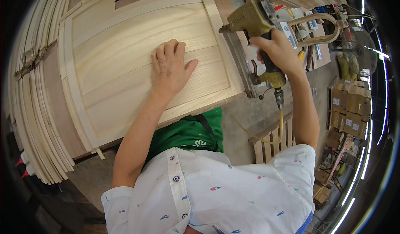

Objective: Assembling wooden panels and frames using wood glue and a pneumatic nail gun.

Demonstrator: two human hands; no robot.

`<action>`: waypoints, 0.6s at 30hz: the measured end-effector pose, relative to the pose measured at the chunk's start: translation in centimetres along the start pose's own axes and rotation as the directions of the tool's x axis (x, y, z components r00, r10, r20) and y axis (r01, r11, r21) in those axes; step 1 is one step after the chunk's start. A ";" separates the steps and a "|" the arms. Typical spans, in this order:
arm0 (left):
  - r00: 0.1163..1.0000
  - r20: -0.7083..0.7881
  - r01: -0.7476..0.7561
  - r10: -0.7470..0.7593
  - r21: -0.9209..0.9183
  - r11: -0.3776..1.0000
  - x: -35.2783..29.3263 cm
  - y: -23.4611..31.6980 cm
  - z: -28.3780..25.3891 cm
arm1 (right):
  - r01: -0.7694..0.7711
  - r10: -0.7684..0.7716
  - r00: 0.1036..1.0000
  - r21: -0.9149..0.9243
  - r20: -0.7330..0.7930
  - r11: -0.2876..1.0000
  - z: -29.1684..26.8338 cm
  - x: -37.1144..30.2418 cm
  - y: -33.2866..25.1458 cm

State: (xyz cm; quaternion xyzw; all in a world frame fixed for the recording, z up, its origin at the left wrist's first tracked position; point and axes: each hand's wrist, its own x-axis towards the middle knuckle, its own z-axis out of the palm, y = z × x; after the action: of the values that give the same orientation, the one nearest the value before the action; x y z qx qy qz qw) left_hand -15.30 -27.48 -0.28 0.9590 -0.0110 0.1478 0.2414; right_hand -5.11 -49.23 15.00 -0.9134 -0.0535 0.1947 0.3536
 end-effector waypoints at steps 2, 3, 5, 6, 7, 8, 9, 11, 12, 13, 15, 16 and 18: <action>1.000 -0.008 0.002 -0.002 0.005 1.000 -0.1 0.0 0.1 | -0.034 0.034 0.999 0.005 0.010 0.999 0.3 -0.4 0.4; 1.000 -0.014 0.006 -0.006 0.015 1.000 -0.1 -0.1 0.2 | -0.066 0.066 0.998 0.013 0.024 0.998 0.6 -0.6 0.4; 1.000 -0.020 0.002 -0.002 0.011 1.000 -0.1 -0.3 0.2 | -0.034 0.034 0.999 0.036 -0.006 0.999 0.8 -1.3 0.0; 1.000 -0.030 0.000 0.000 0.011 1.000 -0.1 -0.3 0.2 | -0.038 0.038 0.999 0.032 0.002 0.999 0.7 -1.5 0.1; 1.000 -0.028 0.001 0.000 0.008 1.000 -0.1 -0.3 0.2 | -0.043 0.042 0.999 0.027 0.010 0.999 0.6 -1.7 0.2; 1.000 -0.020 -0.005 0.005 0.000 1.000 -0.1 -0.2 0.2 | -0.040 0.039 0.999 0.023 0.016 0.999 0.5 -2.2 0.3; 1.000 -0.013 -0.011 0.011 -0.009 1.000 -0.1 -0.2 0.2 | -0.070 0.070 0.997 0.017 0.014 0.997 0.2 -3.0 0.5; 1.000 -0.017 -0.001 0.001 0.001 1.000 -0.2 -0.1 0.3 | -0.102 0.102 0.995 0.004 0.014 0.995 0.3 -4.3 0.8; 1.000 -0.020 0.001 -0.001 0.011 1.000 -0.2 0.0 0.4 | -0.105 0.105 0.994 0.024 -0.005 0.994 0.5 -4.9 1.0; 1.000 -0.021 0.005 -0.005 0.005 1.000 -0.1 0.1 0.4 | -0.107 0.108 0.994 0.043 -0.023 0.993 0.7 -5.1 1.2; 0.999 -0.040 -0.009 0.010 0.022 1.000 -0.1 -0.2 0.3 | -0.139 0.139 0.990 -0.005 -0.018 0.990 0.9 -5.3 1.2; 0.999 -0.036 -0.007 0.007 0.014 1.000 -0.1 -0.2 0.4 | -0.146 0.146 0.989 -0.021 -0.023 0.989 0.9 -5.8 0.8; 0.997 -0.074 -0.027 0.028 0.025 0.999 -0.3 -0.5 0.4 | -0.145 0.145 0.989 -0.045 -0.011 0.988 0.9 -6.6 1.0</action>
State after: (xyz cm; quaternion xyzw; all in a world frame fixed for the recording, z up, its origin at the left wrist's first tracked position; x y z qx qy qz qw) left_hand -15.45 -27.22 -0.98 0.9554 -0.0134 0.1870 0.2280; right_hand -11.58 -50.94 15.79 -0.9235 0.0098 0.2151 0.3176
